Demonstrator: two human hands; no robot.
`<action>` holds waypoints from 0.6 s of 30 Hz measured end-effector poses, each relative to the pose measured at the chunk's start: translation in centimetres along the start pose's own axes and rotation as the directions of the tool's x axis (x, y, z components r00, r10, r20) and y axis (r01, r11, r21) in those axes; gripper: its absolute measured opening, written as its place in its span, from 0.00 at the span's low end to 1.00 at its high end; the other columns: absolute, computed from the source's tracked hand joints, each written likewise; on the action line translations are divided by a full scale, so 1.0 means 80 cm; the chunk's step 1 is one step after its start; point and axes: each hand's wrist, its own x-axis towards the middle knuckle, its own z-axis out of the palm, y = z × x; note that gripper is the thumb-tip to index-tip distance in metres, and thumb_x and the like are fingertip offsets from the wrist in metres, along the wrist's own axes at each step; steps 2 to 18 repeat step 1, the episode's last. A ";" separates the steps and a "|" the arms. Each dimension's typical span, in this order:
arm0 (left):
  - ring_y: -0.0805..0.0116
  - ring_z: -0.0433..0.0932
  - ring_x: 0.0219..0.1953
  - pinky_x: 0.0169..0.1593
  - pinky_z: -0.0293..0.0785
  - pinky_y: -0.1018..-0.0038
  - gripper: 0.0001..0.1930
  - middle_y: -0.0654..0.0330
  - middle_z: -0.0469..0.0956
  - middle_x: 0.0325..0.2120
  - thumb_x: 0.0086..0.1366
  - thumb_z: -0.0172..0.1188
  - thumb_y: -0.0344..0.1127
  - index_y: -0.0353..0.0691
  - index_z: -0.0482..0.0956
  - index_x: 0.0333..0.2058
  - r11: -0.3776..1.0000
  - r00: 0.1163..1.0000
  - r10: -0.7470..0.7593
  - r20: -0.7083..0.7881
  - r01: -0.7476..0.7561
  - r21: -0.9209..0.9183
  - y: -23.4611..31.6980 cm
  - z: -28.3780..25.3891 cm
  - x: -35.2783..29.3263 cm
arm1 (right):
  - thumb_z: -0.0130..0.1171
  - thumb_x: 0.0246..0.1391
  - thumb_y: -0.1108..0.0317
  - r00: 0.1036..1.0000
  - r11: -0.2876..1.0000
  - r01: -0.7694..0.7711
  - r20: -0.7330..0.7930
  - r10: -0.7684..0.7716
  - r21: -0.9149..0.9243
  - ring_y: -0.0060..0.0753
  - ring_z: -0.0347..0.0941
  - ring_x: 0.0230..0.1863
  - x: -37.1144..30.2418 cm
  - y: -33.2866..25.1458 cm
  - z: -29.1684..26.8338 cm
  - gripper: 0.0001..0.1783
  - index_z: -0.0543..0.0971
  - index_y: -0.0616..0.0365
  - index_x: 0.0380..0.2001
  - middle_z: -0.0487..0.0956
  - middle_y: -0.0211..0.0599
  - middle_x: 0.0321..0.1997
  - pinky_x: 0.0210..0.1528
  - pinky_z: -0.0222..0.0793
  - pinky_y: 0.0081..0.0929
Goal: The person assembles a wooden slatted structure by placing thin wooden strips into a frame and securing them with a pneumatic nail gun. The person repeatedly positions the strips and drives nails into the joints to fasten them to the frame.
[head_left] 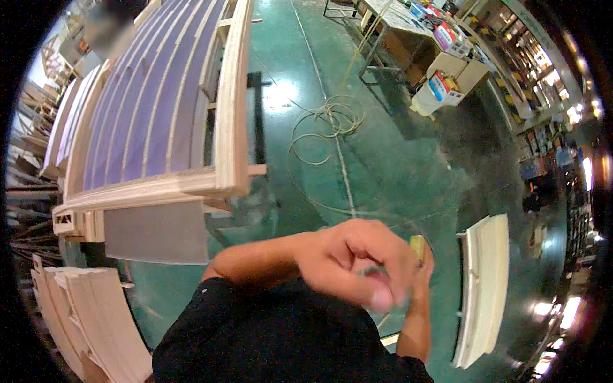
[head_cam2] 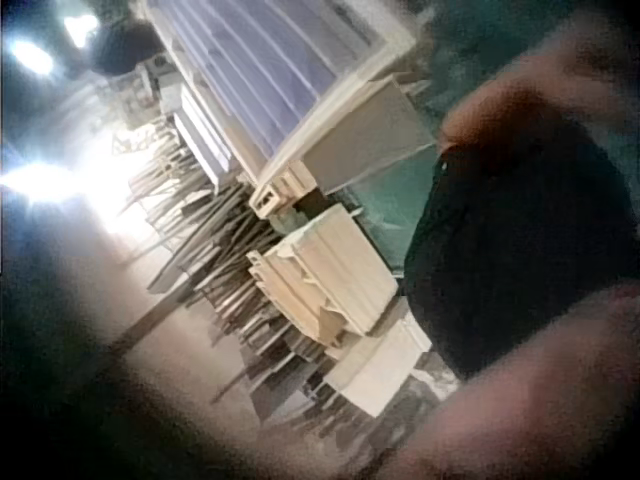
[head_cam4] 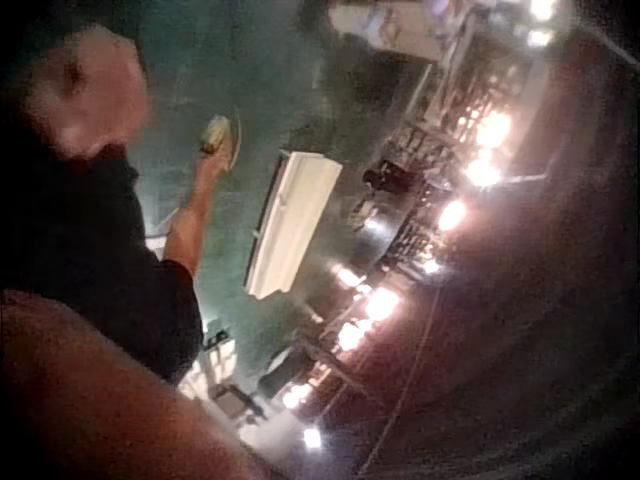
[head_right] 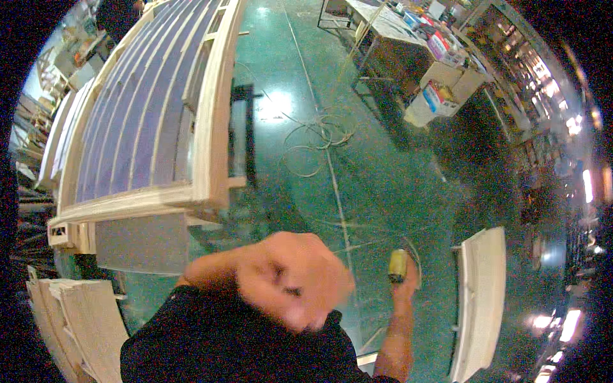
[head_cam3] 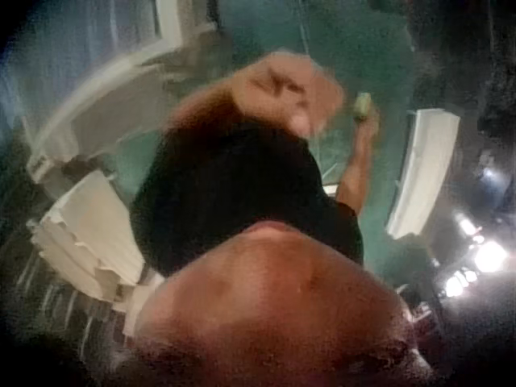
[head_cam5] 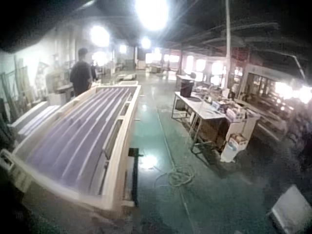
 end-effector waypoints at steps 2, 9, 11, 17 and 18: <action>0.59 0.82 0.30 0.39 0.72 0.63 0.07 0.55 0.82 0.26 0.64 0.66 0.36 0.40 0.80 0.34 1.000 0.999 0.000 -0.032 -0.001 -0.022 -0.016 -0.034 0.028 | 0.63 0.58 0.63 0.978 0.971 -0.195 0.100 0.182 0.138 0.36 0.80 0.45 0.050 0.023 0.002 0.23 0.77 0.54 0.57 0.82 0.36 0.47 0.43 0.77 0.33; 0.59 0.82 0.30 0.39 0.72 0.63 0.07 0.55 0.82 0.26 0.64 0.66 0.36 0.40 0.80 0.34 1.000 0.999 0.000 -0.032 -0.001 -0.022 -0.016 -0.034 0.028 | 0.63 0.58 0.63 0.978 0.971 -0.195 0.100 0.182 0.138 0.36 0.80 0.45 0.050 0.023 0.002 0.23 0.77 0.54 0.57 0.82 0.36 0.47 0.43 0.77 0.33; 0.59 0.82 0.30 0.39 0.72 0.63 0.07 0.55 0.82 0.26 0.64 0.66 0.36 0.40 0.80 0.34 1.000 0.999 0.000 -0.032 -0.001 -0.022 -0.016 -0.034 0.028 | 0.63 0.58 0.63 0.978 0.971 -0.195 0.100 0.182 0.138 0.36 0.80 0.45 0.050 0.023 0.002 0.23 0.77 0.54 0.57 0.82 0.36 0.47 0.43 0.77 0.33; 0.59 0.82 0.30 0.39 0.72 0.63 0.07 0.55 0.82 0.26 0.64 0.66 0.36 0.40 0.80 0.34 1.000 0.999 0.000 -0.032 -0.001 -0.022 -0.016 -0.034 0.028 | 0.63 0.58 0.63 0.978 0.971 -0.195 0.100 0.182 0.138 0.36 0.80 0.45 0.050 0.023 0.002 0.23 0.77 0.54 0.57 0.82 0.36 0.47 0.43 0.77 0.33; 0.59 0.82 0.30 0.39 0.72 0.63 0.07 0.55 0.82 0.26 0.64 0.66 0.36 0.40 0.80 0.34 1.000 0.999 0.000 -0.032 -0.001 -0.022 -0.016 -0.034 0.028 | 0.63 0.58 0.63 0.978 0.971 -0.195 0.100 0.182 0.138 0.36 0.80 0.45 0.050 0.023 0.002 0.23 0.77 0.54 0.57 0.82 0.36 0.47 0.43 0.77 0.33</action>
